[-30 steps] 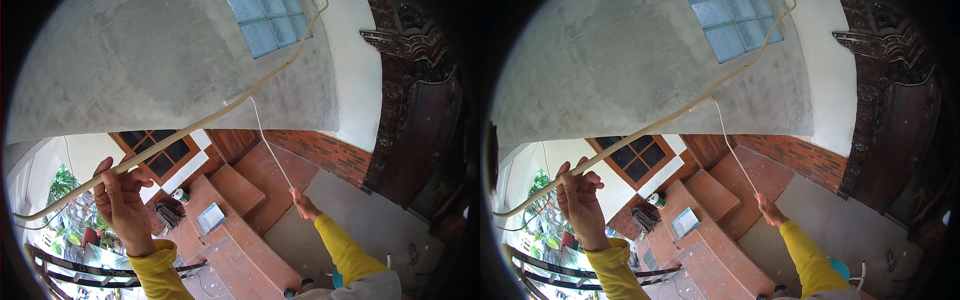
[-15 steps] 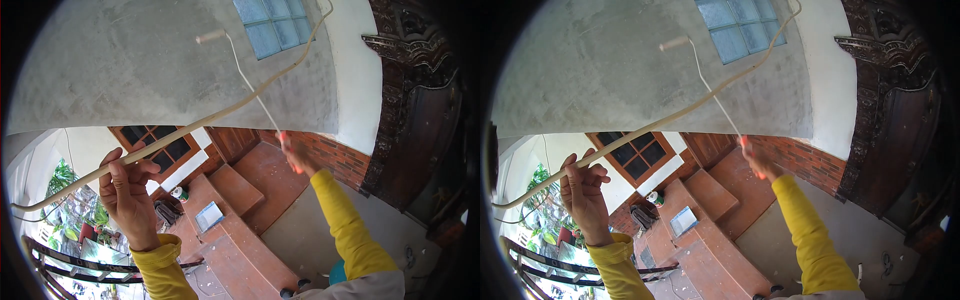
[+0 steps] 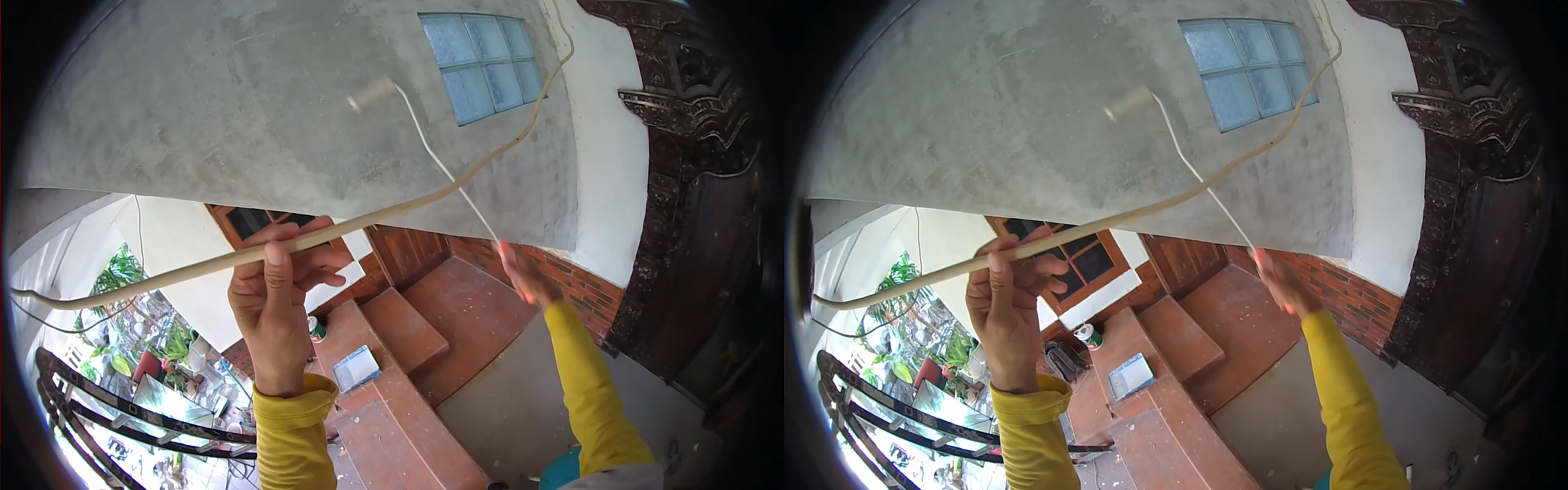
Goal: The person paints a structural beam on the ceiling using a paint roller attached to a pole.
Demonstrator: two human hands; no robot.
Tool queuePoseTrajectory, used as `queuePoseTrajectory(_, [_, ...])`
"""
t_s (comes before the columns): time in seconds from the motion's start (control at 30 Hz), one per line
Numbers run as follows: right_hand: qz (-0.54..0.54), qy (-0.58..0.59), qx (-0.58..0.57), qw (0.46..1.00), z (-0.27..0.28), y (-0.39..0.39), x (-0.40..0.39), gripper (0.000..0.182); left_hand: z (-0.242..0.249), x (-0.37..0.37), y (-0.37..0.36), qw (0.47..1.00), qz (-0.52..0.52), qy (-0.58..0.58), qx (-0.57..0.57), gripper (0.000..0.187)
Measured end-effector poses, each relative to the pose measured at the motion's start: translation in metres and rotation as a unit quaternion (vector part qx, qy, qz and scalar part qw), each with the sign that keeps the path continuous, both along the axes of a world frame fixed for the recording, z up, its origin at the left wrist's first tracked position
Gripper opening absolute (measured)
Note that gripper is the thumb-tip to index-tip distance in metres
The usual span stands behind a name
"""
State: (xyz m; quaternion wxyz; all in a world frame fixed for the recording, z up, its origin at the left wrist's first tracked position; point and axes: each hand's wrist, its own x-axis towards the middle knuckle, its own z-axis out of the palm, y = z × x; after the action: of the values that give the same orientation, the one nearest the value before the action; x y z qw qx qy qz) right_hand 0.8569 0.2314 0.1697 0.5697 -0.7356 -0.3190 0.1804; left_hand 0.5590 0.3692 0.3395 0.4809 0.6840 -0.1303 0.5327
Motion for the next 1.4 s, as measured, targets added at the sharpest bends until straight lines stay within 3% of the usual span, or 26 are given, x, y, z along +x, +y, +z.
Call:
queuePoseTrajectory(0.03, [0.019,-0.032,0.05,0.998,-0.007,0.028,0.038,0.052,0.003,0.001,-0.005,1.0,-0.002,-0.004,0.001,0.029])
queuePoseTrajectory(0.13, [0.082,-0.119,0.152,0.978,0.078,0.074,0.047,0.05,0.012,0.001,-0.019,1.0,-0.004,-0.006,0.015,0.03])
queuePoseTrajectory(0.2, [0.095,-0.074,0.152,0.981,0.124,0.09,0.018,0.049,0.016,0.001,-0.026,1.0,0.005,-0.003,0.029,0.03])
queuePoseTrajectory(0.3, [0.08,0.015,0.152,0.985,0.113,0.112,-0.021,0.049,0.012,0.002,-0.026,1.0,0.01,-0.006,0.009,0.033])
queuePoseTrajectory(0.33, [0.096,-0.038,0.178,0.979,0.081,0.122,-0.024,0.05,0.008,0.004,-0.023,1.0,0.015,-0.008,-0.001,0.034])
queuePoseTrajectory(0.43, [0.12,-0.056,0.14,0.981,-0.019,0.115,-0.052,0.049,-0.007,0.008,-0.004,0.998,0.032,-0.006,-0.054,0.033])
queuePoseTrajectory(0.57, [0.113,0.04,0.13,0.984,-0.187,0.077,-0.094,0.052,-0.015,0.011,0.033,0.991,0.071,0.007,-0.111,0.027])
queuePoseTrajectory(0.63, [0.112,0.049,0.086,0.989,-0.239,0.067,-0.077,0.052,-0.016,0.012,0.048,0.988,0.085,0.013,-0.127,0.027])
queuePoseTrajectory(0.73, [0.088,0.029,0.046,0.995,-0.251,0.063,-0.051,0.056,-0.022,0.012,0.066,0.984,0.101,0.02,-0.146,0.027])
queuePoseTrajectory(0.87, [0.094,0.068,0.055,0.992,-0.084,0.082,-0.023,0.054,-0.025,0.016,0.068,0.985,0.096,0.013,-0.144,0.029])
queuePoseTrajectory(0.97, [0.098,-0.062,0.138,0.984,0.035,0.115,-0.021,0.041,-0.023,0.018,0.058,0.986,0.101,0.003,-0.135,0.03])
queuePoseTrajectory(1.07, [0.106,-0.086,0.221,0.966,0.087,0.163,-0.038,0.041,-0.019,0.021,0.051,0.992,0.072,-0.012,-0.1,0.031])
queuePoseTrajectory(1.13, [0.093,-0.057,0.146,0.983,0.091,0.169,-0.066,0.039,-0.014,0.022,0.043,0.993,0.073,-0.016,-0.089,0.032])
queuePoseTrajectory(1.17, [0.151,-0.084,0.076,0.982,0.084,0.154,-0.078,0.044,-0.012,0.021,0.038,0.994,0.069,-0.018,-0.087,0.032])
queuePoseTrajectory(1.2, [0.109,-0.134,0.144,0.974,0.041,0.169,-0.078,0.047,-0.01,0.021,0.034,0.994,0.066,-0.021,-0.084,0.032])
queuePoseTrajectory(1.27, [0.114,-0.07,0.327,0.935,-0.057,0.187,-0.098,0.052,-0.01,0.018,0.03,0.994,0.067,-0.016,-0.084,0.031])
queuePoseTrajectory(1.33, [0.099,-0.151,0.198,0.964,-0.154,0.16,-0.102,0.049,-0.01,0.017,0.029,0.994,0.065,-0.01,-0.086,0.031])
queuePoseTrajectory(1.37, [0.106,-0.086,0.252,0.958,-0.2,0.153,-0.107,0.05,-0.01,0.016,0.029,0.994,0.062,-0.007,-0.088,0.031])
queuePoseTrajectory(1.4, [0.117,-0.059,0.21,0.969,-0.244,0.139,-0.104,0.05,-0.012,0.015,0.028,0.994,0.06,-0.002,-0.091,0.031])
